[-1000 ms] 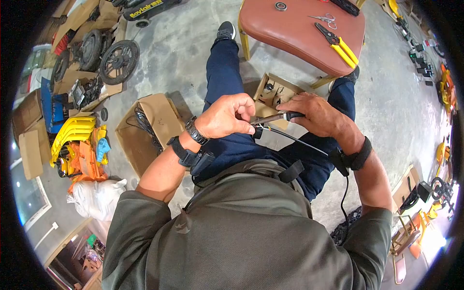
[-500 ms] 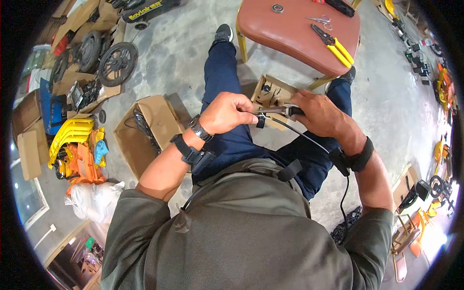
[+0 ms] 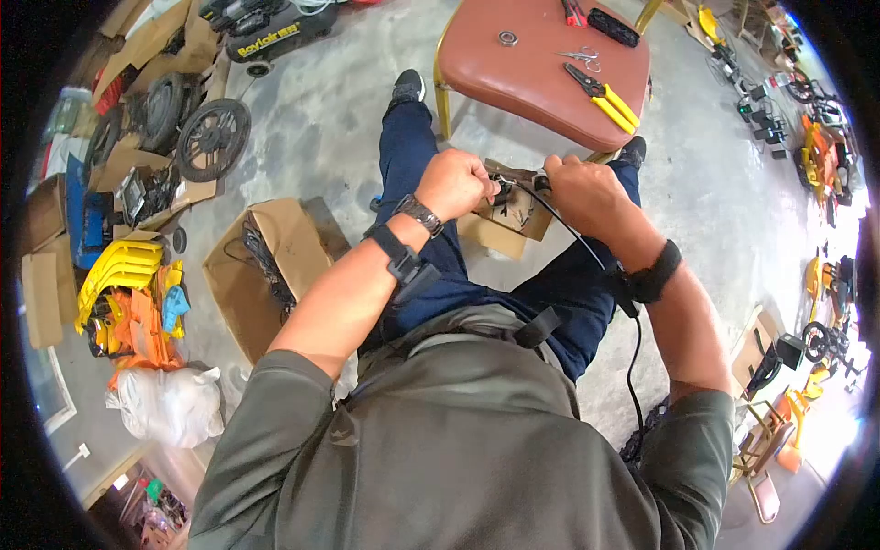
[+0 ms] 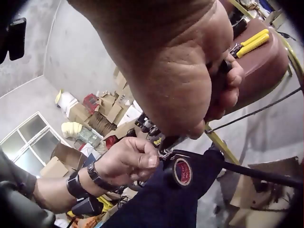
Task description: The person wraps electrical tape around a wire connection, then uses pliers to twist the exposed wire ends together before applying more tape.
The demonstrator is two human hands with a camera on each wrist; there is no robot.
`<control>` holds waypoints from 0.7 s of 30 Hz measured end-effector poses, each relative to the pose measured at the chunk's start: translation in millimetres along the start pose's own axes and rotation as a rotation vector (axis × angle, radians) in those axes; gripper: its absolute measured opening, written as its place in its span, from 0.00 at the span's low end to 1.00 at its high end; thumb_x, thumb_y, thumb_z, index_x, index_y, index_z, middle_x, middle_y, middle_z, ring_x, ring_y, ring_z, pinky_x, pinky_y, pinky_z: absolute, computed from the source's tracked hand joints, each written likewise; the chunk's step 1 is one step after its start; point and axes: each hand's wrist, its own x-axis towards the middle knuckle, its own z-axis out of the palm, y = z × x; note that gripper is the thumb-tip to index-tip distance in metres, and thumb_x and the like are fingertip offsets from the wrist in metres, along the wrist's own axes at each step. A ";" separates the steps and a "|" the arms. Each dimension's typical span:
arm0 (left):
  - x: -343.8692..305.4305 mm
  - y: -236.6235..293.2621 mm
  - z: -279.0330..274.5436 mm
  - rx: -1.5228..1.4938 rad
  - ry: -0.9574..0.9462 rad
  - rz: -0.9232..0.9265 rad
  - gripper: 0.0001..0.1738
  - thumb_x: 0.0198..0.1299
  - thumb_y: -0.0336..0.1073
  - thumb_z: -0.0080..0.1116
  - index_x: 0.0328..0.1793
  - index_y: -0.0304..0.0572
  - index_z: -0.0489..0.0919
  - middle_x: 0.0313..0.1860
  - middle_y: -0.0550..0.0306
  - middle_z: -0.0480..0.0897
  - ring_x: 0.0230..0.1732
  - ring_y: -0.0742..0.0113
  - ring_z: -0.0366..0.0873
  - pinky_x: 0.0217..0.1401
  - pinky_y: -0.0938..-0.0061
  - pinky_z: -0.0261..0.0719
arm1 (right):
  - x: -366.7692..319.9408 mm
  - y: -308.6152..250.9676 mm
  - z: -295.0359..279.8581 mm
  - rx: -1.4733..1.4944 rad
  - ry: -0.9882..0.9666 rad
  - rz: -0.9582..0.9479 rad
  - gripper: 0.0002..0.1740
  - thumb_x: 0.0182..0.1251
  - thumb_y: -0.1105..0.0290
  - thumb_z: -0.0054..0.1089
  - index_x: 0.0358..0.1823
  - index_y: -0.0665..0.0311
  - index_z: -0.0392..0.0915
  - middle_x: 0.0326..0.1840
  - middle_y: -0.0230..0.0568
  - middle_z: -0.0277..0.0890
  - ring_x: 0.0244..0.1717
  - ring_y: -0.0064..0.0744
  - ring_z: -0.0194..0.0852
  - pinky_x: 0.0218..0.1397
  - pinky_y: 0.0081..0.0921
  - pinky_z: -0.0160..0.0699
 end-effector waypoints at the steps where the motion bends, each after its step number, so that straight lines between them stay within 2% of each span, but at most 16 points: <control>1: 2.3 1.3 4.5 0.052 0.024 -0.011 0.12 0.50 0.40 0.74 0.24 0.39 0.87 0.21 0.50 0.85 0.22 0.65 0.81 0.30 0.68 0.78 | 1.1 -1.2 1.8 -0.048 0.032 -0.002 0.05 0.64 0.73 0.56 0.38 0.66 0.74 0.33 0.51 0.82 0.35 0.49 0.87 0.33 0.43 0.86; 3: 13.4 -8.7 17.7 0.156 0.072 -0.031 0.12 0.50 0.41 0.74 0.24 0.41 0.88 0.21 0.48 0.85 0.23 0.63 0.82 0.30 0.67 0.78 | 7.6 -3.6 9.1 -0.099 0.009 0.036 0.05 0.64 0.72 0.56 0.38 0.65 0.76 0.32 0.48 0.83 0.35 0.47 0.88 0.32 0.41 0.86; 4: 20.3 -17.7 25.1 0.173 0.097 0.008 0.12 0.48 0.43 0.74 0.24 0.42 0.89 0.22 0.45 0.85 0.26 0.55 0.84 0.32 0.63 0.80 | 11.3 -6.3 13.5 -0.122 -0.006 0.056 0.05 0.64 0.71 0.57 0.37 0.64 0.77 0.32 0.47 0.83 0.35 0.45 0.88 0.31 0.41 0.86; 7: 28.2 -21.0 41.0 0.332 0.209 -0.044 0.12 0.48 0.43 0.75 0.26 0.42 0.89 0.24 0.42 0.84 0.29 0.47 0.85 0.35 0.59 0.81 | 24.3 -20.0 22.9 -0.181 0.010 0.132 0.09 0.66 0.68 0.56 0.41 0.64 0.80 0.34 0.45 0.84 0.37 0.45 0.89 0.31 0.39 0.86; 8: 29.0 -24.4 42.8 0.389 0.224 -0.011 0.13 0.48 0.44 0.75 0.28 0.41 0.89 0.26 0.40 0.84 0.31 0.42 0.85 0.38 0.56 0.81 | 28.3 -22.2 20.2 -0.214 -0.054 0.163 0.11 0.67 0.67 0.55 0.44 0.62 0.82 0.37 0.46 0.85 0.37 0.44 0.89 0.33 0.38 0.86; 9: 23.7 -21.2 38.0 0.326 0.227 0.012 0.14 0.48 0.44 0.75 0.29 0.40 0.88 0.27 0.39 0.84 0.32 0.42 0.85 0.38 0.56 0.81 | 23.9 -22.7 17.4 -0.221 -0.037 0.171 0.12 0.69 0.67 0.54 0.46 0.62 0.82 0.41 0.48 0.85 0.42 0.45 0.88 0.40 0.40 0.86; 11: 9.9 -17.9 26.1 0.212 0.180 0.056 0.13 0.50 0.42 0.75 0.29 0.39 0.88 0.26 0.41 0.84 0.30 0.47 0.85 0.36 0.59 0.80 | 8.7 -19.2 11.7 -0.158 -0.048 0.145 0.11 0.69 0.65 0.55 0.45 0.62 0.82 0.44 0.48 0.85 0.47 0.49 0.87 0.49 0.44 0.83; 14: 1.0 -21.7 17.4 0.069 0.100 0.032 0.11 0.52 0.39 0.73 0.30 0.38 0.87 0.25 0.45 0.85 0.27 0.55 0.84 0.35 0.64 0.79 | -14.8 -11.9 10.7 -0.032 -0.046 0.118 0.13 0.69 0.62 0.56 0.45 0.63 0.80 0.45 0.50 0.85 0.50 0.56 0.84 0.54 0.49 0.79; 17: -16.1 -13.4 7.0 0.055 0.090 0.078 0.10 0.52 0.37 0.73 0.33 0.37 0.88 0.26 0.50 0.86 0.26 0.63 0.83 0.34 0.68 0.78 | -30.3 -6.0 6.9 0.279 -0.032 0.201 0.15 0.69 0.60 0.57 0.46 0.65 0.78 0.44 0.55 0.84 0.49 0.62 0.82 0.55 0.53 0.77; 18: -15.1 -23.9 8.3 0.031 0.064 0.090 0.10 0.54 0.34 0.72 0.39 0.37 0.88 0.27 0.52 0.87 0.27 0.67 0.82 0.34 0.70 0.78 | -33.1 -7.4 2.7 0.311 -0.033 0.261 0.16 0.70 0.60 0.57 0.47 0.67 0.76 0.42 0.58 0.83 0.49 0.63 0.80 0.56 0.53 0.76; 21: -18.5 -35.2 8.3 -0.072 0.022 0.047 0.13 0.52 0.38 0.72 0.43 0.42 0.89 0.29 0.48 0.87 0.31 0.55 0.86 0.38 0.64 0.80 | -34.9 11.6 12.9 0.466 0.193 0.247 0.17 0.69 0.59 0.59 0.49 0.66 0.75 0.43 0.59 0.82 0.49 0.64 0.80 0.55 0.53 0.76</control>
